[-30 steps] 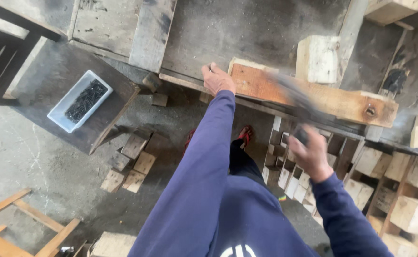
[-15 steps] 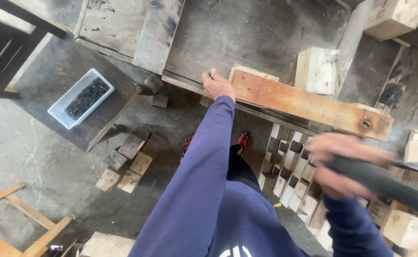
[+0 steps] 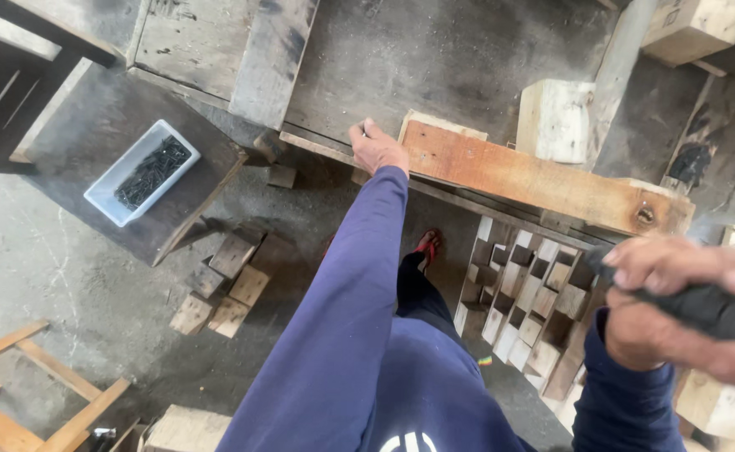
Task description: The person selects nails from a container, places them on wooden planks, and hammers them in. They repeatedly position planks, drive nails, and move finished pieces aside while working at a cluttered workbench.
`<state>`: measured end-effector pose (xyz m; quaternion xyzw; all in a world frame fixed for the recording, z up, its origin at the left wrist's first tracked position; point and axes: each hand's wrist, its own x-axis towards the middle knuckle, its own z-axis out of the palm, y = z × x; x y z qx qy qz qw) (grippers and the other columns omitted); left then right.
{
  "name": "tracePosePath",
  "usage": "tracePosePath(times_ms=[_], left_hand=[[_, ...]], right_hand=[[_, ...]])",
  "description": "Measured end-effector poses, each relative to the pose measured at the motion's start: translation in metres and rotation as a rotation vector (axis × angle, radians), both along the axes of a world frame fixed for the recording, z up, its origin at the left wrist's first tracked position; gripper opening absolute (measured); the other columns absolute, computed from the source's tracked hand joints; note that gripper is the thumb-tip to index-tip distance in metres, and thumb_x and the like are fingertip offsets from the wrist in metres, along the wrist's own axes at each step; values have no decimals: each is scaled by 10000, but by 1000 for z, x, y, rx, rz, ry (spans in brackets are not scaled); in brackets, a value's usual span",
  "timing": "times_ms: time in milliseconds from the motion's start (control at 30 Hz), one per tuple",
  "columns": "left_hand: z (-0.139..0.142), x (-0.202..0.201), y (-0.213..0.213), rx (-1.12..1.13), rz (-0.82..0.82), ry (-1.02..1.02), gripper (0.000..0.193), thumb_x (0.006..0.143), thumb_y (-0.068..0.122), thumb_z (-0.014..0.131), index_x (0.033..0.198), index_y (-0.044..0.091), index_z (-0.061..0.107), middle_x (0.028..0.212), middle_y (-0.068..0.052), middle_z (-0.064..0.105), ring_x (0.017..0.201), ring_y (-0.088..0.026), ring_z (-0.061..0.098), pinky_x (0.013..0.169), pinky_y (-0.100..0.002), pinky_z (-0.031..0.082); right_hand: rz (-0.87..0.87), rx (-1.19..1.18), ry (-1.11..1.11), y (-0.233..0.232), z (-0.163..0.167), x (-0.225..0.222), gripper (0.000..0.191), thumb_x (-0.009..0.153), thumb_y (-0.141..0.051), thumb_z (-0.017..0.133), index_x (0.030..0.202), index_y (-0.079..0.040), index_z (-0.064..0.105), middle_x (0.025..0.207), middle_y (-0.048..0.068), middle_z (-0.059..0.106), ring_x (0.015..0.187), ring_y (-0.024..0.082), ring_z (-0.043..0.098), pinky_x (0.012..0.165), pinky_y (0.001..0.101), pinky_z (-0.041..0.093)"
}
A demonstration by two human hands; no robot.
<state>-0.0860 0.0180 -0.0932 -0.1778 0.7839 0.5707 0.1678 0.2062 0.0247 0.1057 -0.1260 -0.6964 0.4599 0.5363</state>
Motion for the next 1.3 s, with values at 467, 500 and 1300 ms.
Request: tracePosePath(times_ms=[467, 500, 1300], left_hand=[[-12, 0, 0, -68, -30, 63, 261, 1023, 249, 568, 1080, 11, 658, 967, -263, 734, 909, -440, 695, 804, -509, 526], [-12, -2, 1, -38, -14, 65, 263, 1018, 253, 571, 1075, 10, 655, 966, -255, 736, 906, -428, 706, 801, -501, 535], [1, 1, 2, -83, -45, 8, 259, 1009, 250, 561, 1075, 19, 658, 980, -240, 743, 911, -397, 712, 801, -487, 528]], right_hand=[[-115, -466, -1048, -59, -77, -25, 176, 990, -181, 697, 1039, -29, 623, 710, 99, 610, 593, 137, 554, 524, 323, 472], [-143, -394, -1096, -60, -73, -24, 176, 982, -181, 701, 1034, -30, 628, 669, 105, 605, 576, 166, 565, 518, 321, 486], [37, -134, -136, -47, -45, -43, 432, 1047, -466, 663, 1092, -46, 574, 779, 73, 578, 687, 106, 615, 621, 274, 569]])
